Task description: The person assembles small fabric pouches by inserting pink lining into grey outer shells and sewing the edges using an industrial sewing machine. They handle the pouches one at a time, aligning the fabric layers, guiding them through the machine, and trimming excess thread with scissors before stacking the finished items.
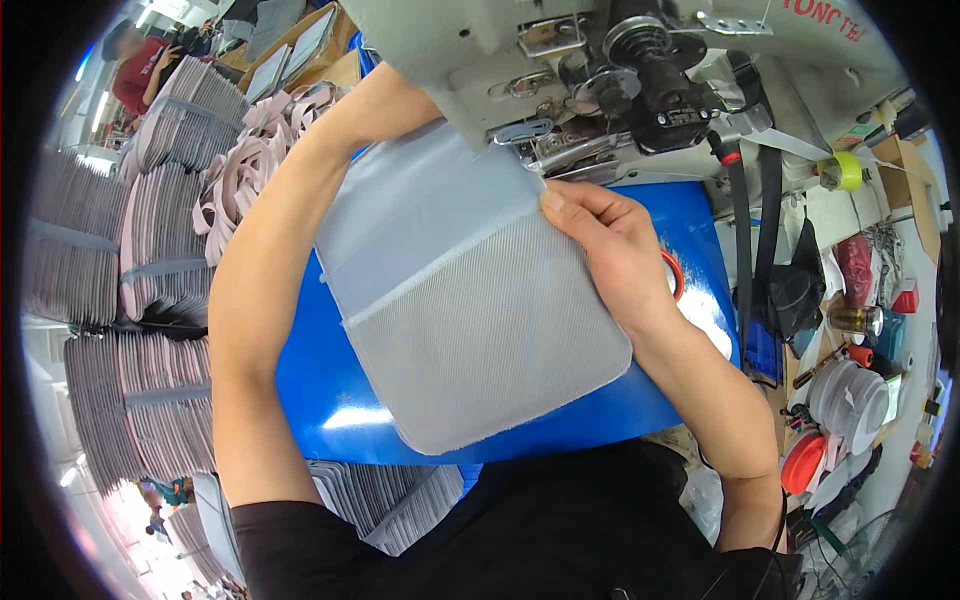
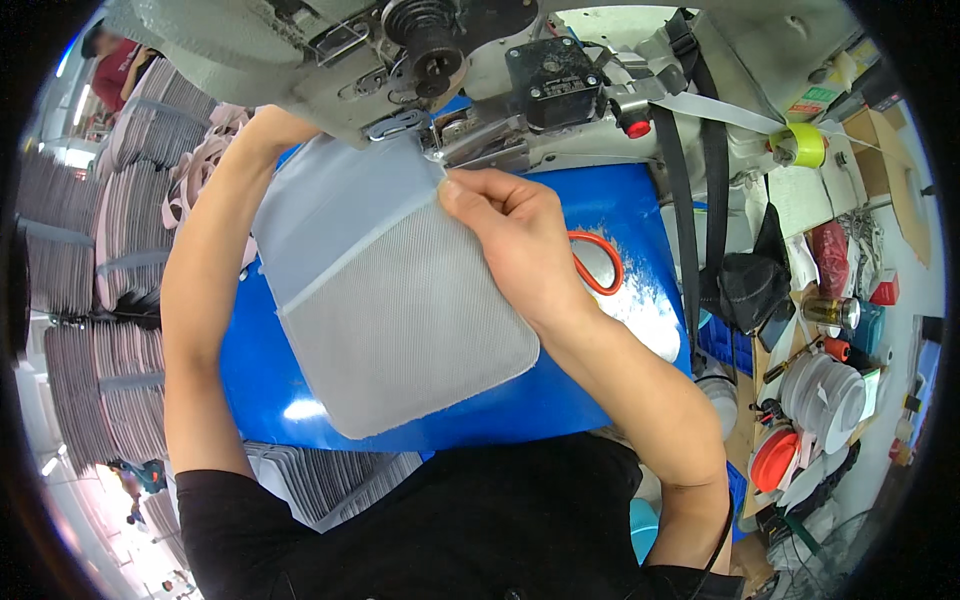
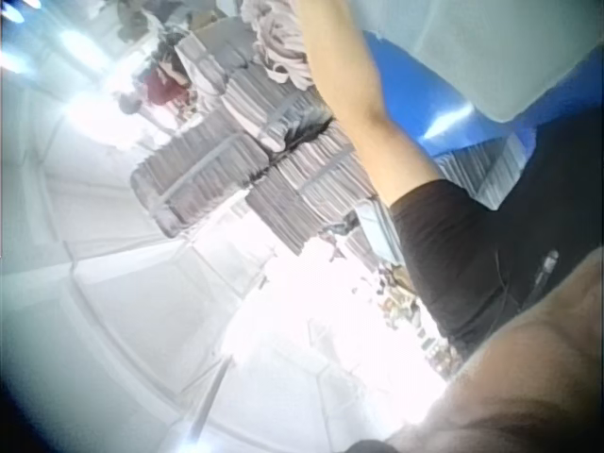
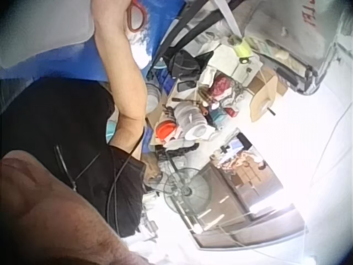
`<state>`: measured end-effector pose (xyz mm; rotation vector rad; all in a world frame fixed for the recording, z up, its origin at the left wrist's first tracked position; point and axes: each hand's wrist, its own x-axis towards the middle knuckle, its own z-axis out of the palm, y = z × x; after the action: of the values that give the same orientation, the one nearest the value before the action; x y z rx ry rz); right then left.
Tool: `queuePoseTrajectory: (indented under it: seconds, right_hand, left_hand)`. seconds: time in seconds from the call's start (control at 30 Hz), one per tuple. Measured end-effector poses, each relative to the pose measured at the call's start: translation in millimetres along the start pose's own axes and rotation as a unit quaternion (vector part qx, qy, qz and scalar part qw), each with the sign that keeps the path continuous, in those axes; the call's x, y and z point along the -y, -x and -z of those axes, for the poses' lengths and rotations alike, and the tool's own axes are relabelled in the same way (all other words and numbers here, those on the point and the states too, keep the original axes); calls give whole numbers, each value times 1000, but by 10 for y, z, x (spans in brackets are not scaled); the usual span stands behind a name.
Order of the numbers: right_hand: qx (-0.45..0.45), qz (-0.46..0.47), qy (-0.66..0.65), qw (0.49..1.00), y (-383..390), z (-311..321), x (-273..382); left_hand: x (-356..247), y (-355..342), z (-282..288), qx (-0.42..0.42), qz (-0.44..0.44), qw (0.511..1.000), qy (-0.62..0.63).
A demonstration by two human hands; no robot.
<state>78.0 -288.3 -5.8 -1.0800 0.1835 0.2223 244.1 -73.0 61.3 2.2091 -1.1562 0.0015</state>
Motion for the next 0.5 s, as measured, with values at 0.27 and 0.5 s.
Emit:
queuePoseTrajectory:
  seconds: [0.27, 0.5]
  right_hand:
    - [-40, 8, 74, 996, 26, -116, -2]
    - [-7, -10, -1, 1000, -98, 25, -43]
  left_hand:
    - [85, 151, -262, -77, 139, 980, -116]
    - [-1474, 1404, -578, -72, 16, 987, -140]
